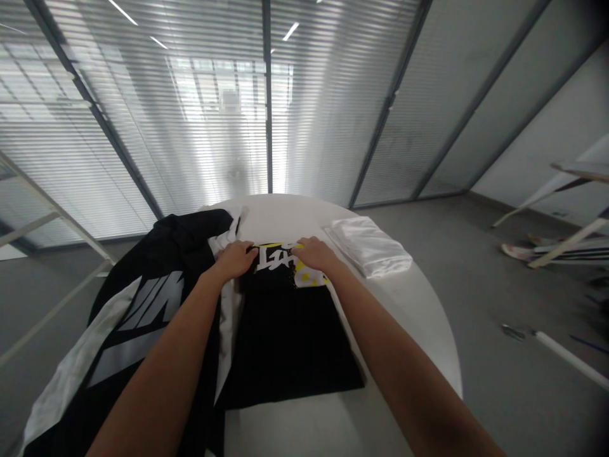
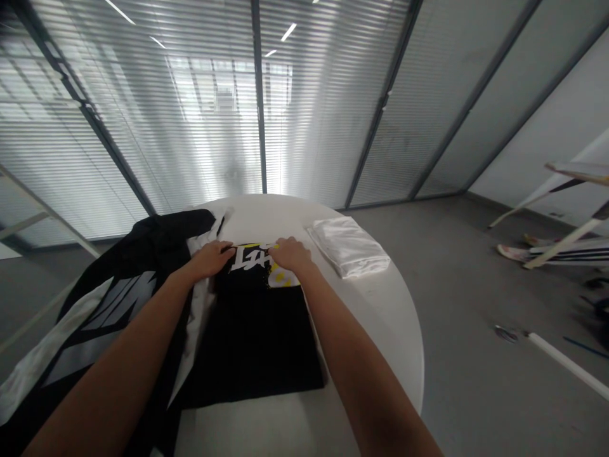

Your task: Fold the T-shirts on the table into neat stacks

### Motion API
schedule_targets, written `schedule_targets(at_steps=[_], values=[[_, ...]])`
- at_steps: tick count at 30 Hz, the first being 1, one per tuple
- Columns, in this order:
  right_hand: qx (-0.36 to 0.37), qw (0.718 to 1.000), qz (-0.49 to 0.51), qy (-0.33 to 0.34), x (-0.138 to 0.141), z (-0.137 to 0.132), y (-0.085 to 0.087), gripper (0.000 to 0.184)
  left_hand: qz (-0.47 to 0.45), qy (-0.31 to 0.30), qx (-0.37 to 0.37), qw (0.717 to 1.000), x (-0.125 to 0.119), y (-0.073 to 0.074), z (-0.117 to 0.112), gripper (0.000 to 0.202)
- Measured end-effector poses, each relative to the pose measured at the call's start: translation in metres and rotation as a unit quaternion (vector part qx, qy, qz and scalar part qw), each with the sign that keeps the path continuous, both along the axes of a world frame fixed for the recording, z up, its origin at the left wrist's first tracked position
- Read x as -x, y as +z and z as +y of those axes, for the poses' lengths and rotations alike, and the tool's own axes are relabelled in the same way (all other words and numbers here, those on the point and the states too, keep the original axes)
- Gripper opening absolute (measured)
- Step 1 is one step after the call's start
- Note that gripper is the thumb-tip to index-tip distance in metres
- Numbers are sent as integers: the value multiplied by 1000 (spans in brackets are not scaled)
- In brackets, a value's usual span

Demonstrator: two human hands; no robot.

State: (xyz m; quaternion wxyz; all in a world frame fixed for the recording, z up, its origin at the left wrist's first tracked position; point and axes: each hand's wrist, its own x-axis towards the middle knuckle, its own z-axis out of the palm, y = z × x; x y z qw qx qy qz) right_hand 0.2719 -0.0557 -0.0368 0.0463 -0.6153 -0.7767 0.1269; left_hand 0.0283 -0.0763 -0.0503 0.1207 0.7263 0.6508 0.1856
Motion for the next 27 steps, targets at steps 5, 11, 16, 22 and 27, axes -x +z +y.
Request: schedule_targets(at_steps=[5, 11, 16, 22, 27], values=[[-19, 993, 119, -18, -8, 0, 15, 42, -138, -18, -23, 990, 3, 12, -1, 45], [15, 969, 245, -14, -17, -2, 23, 30, -253, 0, -49, 966, 5, 20, -5, 43], [48, 954, 296, 4, -24, -3, 30, 30, -397, 4, 5, 918, 2, 24, -8, 48], [63, 942, 327, 51, -30, -2, 31, 31, -429, 9, 108, 897, 8, 24, -11, 37], [87, 932, 347, 49, -32, -1, 30, 32, -414, 18, 171, 894, 15, 30, -17, 44]])
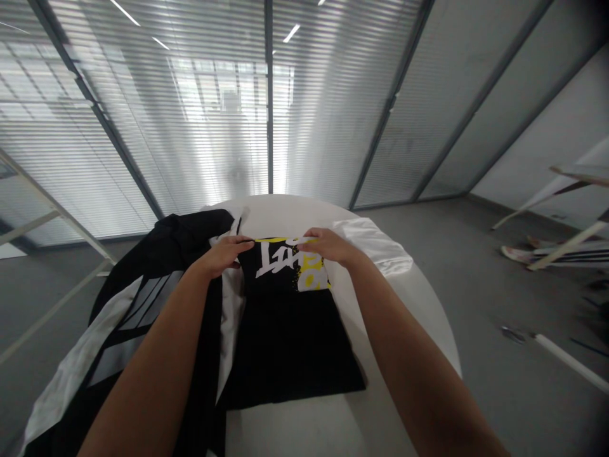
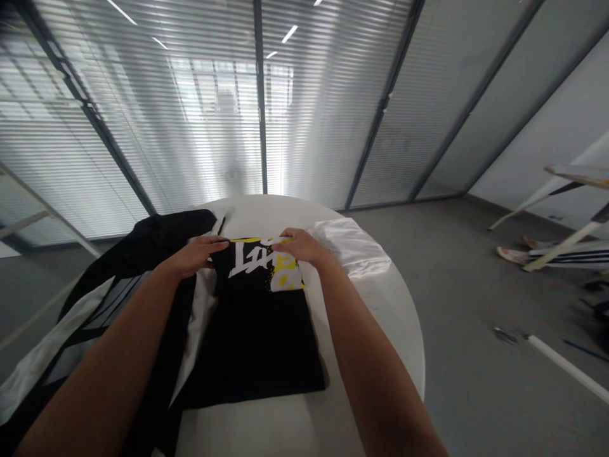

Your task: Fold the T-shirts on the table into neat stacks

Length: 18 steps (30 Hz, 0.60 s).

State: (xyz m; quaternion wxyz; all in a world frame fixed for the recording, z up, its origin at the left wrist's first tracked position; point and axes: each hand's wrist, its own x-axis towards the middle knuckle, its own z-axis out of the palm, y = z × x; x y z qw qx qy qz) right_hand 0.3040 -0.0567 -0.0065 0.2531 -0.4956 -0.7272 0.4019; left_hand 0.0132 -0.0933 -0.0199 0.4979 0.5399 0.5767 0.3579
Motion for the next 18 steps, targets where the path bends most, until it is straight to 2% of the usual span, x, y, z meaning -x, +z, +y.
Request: schedule_targets(at_steps=[5, 11, 16, 18], values=[[38, 999, -7, -8, -3, -3, 6, 36, -48, -28, 1, 998, 2, 3, -3, 44], [68, 994, -82, -33, -7, -12, 22, 39, -84, -27, 24, 996, -2, 6, -5, 37], [111, 993, -24, -45, -5, -14, 25, 46, -133, -40, 36, 990, -6, 14, -9, 38], [128, 991, -7, -33, -4, -13, 24, 41, -142, -40, 33, 988, -7, 16, -9, 35]])
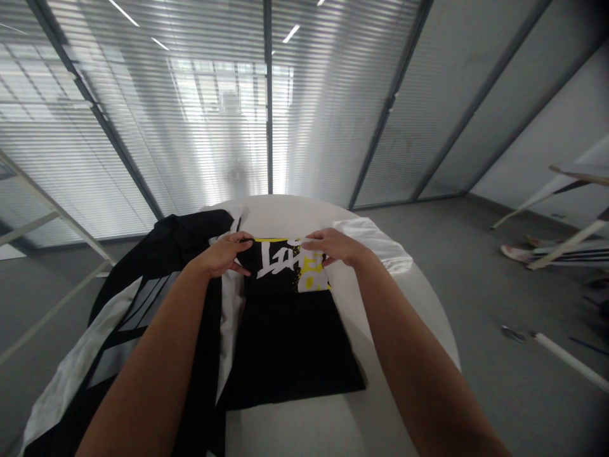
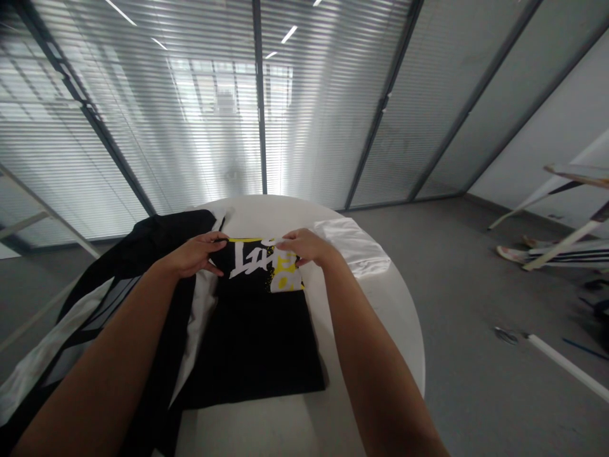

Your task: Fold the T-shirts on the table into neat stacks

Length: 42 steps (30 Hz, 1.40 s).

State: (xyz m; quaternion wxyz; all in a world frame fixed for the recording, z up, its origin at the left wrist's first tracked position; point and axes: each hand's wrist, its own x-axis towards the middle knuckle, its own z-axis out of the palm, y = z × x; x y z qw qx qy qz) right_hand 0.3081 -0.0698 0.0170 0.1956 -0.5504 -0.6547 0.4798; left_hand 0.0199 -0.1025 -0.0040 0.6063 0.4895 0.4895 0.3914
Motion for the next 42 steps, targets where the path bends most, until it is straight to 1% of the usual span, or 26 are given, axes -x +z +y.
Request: schedule_targets(at_steps=[2, 4, 6, 9, 13, 15, 19, 21, 25, 30, 34, 37, 38, 40, 42], values=[[-5, 1000, 8, 3, 1, 2, -3, 34, -1, 5, -9, 1000, 0, 1, 0, 33], [-31, 999, 27, -15, 3, 5, -6, 29, 3, 9, -26, 1000, -1, 1, 1, 32], [-75, 995, 55, -44, 5, 9, -10, 27, 8, 21, -56, 998, -2, 1, 3, 33], [-162, 980, 87, -76, 7, 16, -16, 28, 9, 56, -126, 990, -5, -1, 8, 34], [-263, 959, 74, -80, 7, 20, -18, 30, 23, 103, -225, 969, -9, -5, 13, 31], [-278, 956, 62, -73, 5, 18, -15, 30, 30, 103, -241, 965, -8, -4, 12, 31], [-241, 969, 45, -20, -2, 10, -5, 31, 36, 58, -216, 974, -2, 6, 5, 34], [-230, 973, 27, 18, -7, 5, 1, 29, 60, 28, -212, 975, 2, 12, 1, 33], [-221, 970, -31, 99, -15, -5, 15, 26, 137, -21, -225, 964, 5, 26, -6, 28], [-179, 962, -109, 176, -17, -18, 33, 24, 183, -95, -231, 951, 5, 41, -13, 24], [-151, 954, -154, 209, -17, -25, 40, 23, 224, -139, -203, 943, 4, 49, -17, 19], [-100, 954, -156, 235, -17, -29, 42, 19, 255, -193, -178, 930, 4, 53, -20, 15], [-77, 954, -151, 247, -17, -30, 43, 19, 252, -199, -175, 931, 3, 55, -21, 13], [-55, 954, -143, 257, -17, -31, 44, 24, 224, -183, -177, 941, 3, 57, -23, 11], [-74, 957, -151, 237, -14, -30, 42, 30, 205, -169, -168, 949, -1, 59, -25, 13]])
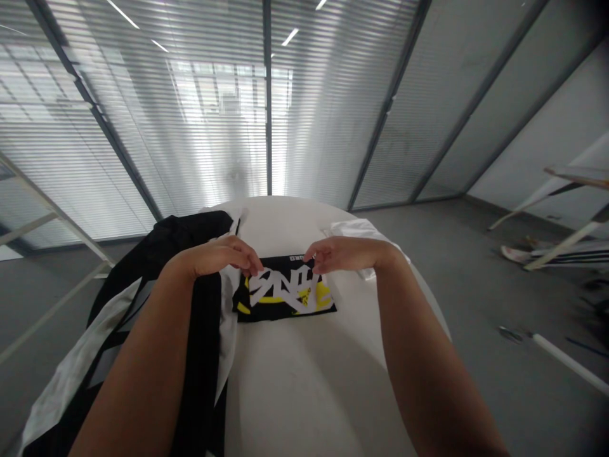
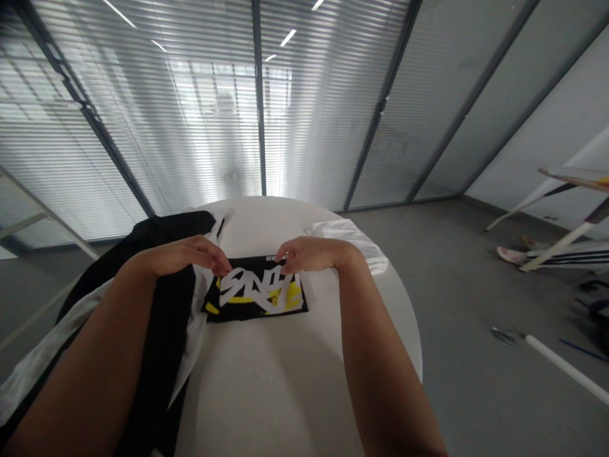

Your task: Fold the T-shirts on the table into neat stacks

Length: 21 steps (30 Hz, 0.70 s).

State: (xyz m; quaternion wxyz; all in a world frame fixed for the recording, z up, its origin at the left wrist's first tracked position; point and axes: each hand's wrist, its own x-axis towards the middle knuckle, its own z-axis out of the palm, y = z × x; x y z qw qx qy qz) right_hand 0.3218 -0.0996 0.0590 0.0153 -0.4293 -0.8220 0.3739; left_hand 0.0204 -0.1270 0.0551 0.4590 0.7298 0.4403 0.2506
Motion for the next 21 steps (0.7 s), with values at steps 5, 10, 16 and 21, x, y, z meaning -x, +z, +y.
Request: schedule_targets(at_steps=[5, 10, 16, 21], values=[[-122, 987, -57, -84, 21, 8, -20, 37, 127, 22, -90, 988, -24, -15, 8, 30], [-123, 986, -109, 15, 36, 17, -45, 44, 180, 56, -224, 956, -60, -64, 18, 43], [-106, 993, -27, 45, 24, 35, -68, 54, 346, 111, -216, 906, -82, -99, 9, 53], [-126, 989, -78, 16, 17, 45, -76, 60, 434, 123, -249, 857, -83, -94, 6, 54]])
